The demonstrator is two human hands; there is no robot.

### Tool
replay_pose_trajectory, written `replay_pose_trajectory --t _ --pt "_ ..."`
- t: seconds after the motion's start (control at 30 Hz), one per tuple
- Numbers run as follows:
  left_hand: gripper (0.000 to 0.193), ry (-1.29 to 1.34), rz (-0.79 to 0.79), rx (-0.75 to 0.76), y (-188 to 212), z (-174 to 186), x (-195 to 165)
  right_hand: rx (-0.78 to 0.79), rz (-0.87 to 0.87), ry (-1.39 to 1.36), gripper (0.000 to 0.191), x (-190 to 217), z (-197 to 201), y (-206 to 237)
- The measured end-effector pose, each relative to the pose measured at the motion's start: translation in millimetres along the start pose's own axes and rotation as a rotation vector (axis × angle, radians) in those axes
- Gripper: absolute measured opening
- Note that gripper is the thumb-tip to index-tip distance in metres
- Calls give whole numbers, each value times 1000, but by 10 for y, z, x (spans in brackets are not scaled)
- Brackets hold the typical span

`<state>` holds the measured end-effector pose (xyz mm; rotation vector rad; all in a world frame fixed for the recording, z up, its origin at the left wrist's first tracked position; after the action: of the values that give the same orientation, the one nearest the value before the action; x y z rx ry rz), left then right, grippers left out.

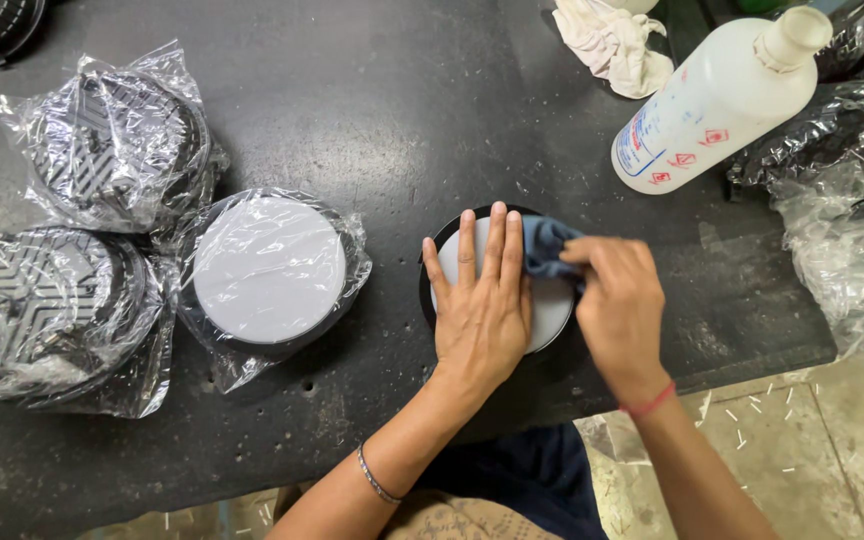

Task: The person wraps round LED panel light fixtures in clear plastic film at a workbench, smoothing the plastic around each unit. They occasionally wipe a fixture with a blue cloth and set finished wrapped units aside with other wrapped fixtures on the table.

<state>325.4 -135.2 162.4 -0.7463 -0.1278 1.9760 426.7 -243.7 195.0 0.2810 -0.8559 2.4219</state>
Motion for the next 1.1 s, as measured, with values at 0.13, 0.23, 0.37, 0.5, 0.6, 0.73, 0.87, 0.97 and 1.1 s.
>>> replay_pose_trajectory --t 0.13,0.23,0.37,0.5,0.6,0.73,0.87,0.97,1.1 --pt "68 -14 13 37 1 17 6 23 -6 26 25 87 66 86" --pt "68 6 6 19 -3 18 15 62 -46 67 31 248 223 357" --pt "72 -19 -3 40 0 0 17 70 -86 56 29 235 222 389" --pt "69 -1 -5 2 11 -1 22 38 19 65 28 34 31 -31" --pt "69 34 -1 -25 21 0 27 128 156 -88 30 -109 -138 -436" --pt "71 72 27 -34 35 -11 24 248 286 -261 28 -221 -186 -701" --pt "71 69 42 -59 32 -21 31 203 240 -149 32 -138 12 -464" --pt "69 60 46 -36 22 -23 40 164 81 36 36 51 233 16" --pt "69 38 40 -25 13 -12 39 129 -17 82 36 235 295 493"
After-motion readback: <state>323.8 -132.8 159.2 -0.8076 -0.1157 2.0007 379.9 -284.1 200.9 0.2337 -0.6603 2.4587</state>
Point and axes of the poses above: each hand's wrist, its own y-axis away from the middle knuckle, its own z-axis out of the back of the hand, x = y × z, the point moved 1 cm from there along -y, towards the middle knuckle, and after that the axes turned 5 degrees about y, right-handed, at the moved point
